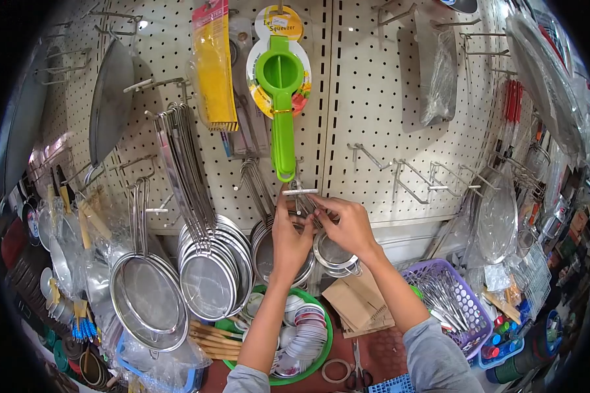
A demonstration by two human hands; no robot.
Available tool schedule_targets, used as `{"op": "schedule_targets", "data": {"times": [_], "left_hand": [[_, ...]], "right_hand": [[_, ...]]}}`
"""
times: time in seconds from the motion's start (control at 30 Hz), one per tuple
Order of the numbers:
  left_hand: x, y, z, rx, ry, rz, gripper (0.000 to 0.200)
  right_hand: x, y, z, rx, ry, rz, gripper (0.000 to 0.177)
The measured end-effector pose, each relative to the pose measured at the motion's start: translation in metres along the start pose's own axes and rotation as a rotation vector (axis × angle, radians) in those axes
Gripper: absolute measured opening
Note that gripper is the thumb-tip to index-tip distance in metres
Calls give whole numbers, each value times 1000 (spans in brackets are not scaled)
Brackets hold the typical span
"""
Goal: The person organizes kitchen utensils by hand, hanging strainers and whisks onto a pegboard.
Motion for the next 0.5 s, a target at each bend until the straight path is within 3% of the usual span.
{"op": "schedule_targets", "data": {"times": [0.5], "left_hand": [[-5, -1, 8, -180, -78, -47, 80]], "right_hand": [[0, 3, 12, 16, -1, 32, 44]]}}
Point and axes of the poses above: each hand's wrist, its own x-axis away from the middle knuckle, its own y-axis out of the palm, z = x × y, the point moved 3 cm from there along -x, towards the middle knuckle, and after that the axes turned 7 degrees about y, right-handed, at the moved point
